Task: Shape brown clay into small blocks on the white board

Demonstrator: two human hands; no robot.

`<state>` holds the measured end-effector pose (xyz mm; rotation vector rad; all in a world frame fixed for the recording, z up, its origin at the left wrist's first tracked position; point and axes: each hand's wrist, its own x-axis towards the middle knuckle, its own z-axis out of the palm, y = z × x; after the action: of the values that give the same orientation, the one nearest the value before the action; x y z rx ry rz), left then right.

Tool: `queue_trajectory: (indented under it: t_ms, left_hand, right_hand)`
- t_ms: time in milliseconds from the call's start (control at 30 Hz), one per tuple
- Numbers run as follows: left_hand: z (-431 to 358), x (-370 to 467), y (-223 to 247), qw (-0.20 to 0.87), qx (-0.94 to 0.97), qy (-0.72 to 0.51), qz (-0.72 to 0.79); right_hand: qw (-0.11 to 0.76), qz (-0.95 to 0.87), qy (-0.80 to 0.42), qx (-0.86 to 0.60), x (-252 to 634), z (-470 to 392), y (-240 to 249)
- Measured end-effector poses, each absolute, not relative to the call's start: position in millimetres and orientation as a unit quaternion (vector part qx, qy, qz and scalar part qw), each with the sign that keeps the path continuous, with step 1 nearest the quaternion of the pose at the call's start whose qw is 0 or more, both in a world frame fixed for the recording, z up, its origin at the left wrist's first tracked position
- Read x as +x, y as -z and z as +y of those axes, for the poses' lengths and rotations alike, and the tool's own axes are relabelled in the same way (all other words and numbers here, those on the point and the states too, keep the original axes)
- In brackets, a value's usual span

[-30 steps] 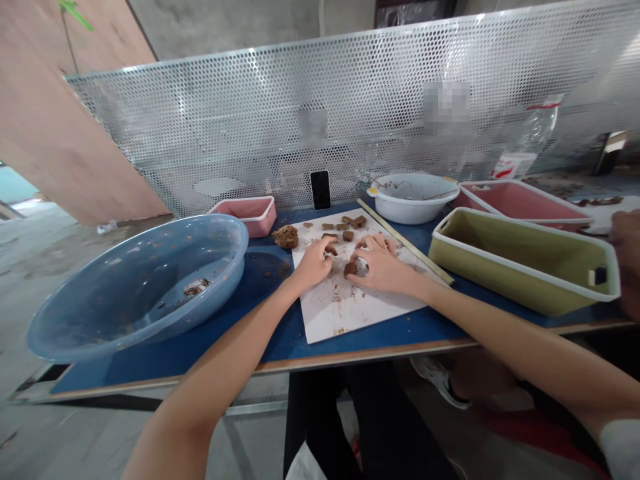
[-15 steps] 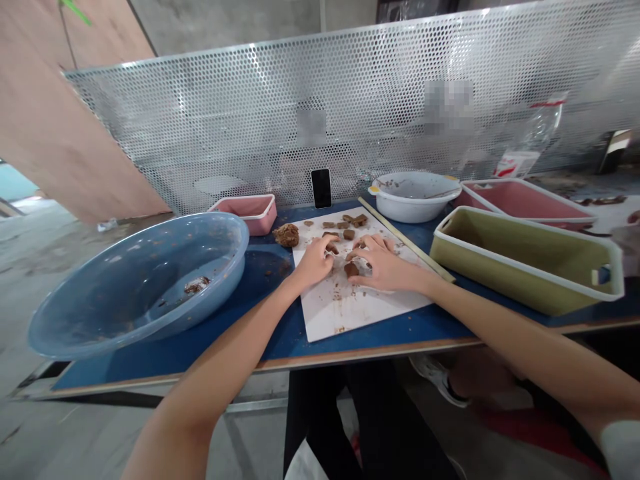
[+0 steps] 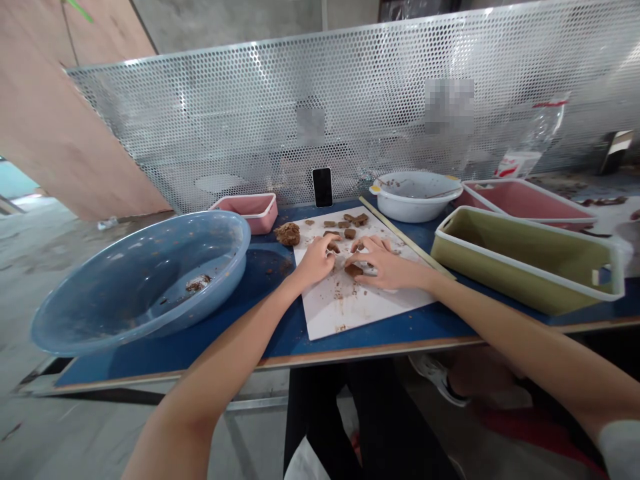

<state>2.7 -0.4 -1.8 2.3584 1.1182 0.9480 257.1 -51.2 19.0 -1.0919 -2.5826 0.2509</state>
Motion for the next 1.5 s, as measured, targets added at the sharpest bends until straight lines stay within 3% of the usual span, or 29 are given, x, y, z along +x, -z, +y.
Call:
queue_trajectory:
  t_ms: [567, 1067, 1500]
  left_hand:
    - [3, 2, 7, 0.184, 0.832, -0.339, 0.399]
    - [-1, 4, -5, 0.140, 0.872, -0.251, 0.396]
    - [1, 5, 0, 0.125, 0.881, -0.244, 0.385]
  right_hand:
    - [0.180, -0.886, -0.051, -0.424, 256, -48, -12]
    - [0.231, -0.839, 0.037, -0.492, 236, -60, 5]
    - [0.242, -0.823, -0.013, -0.513, 239, -58, 0]
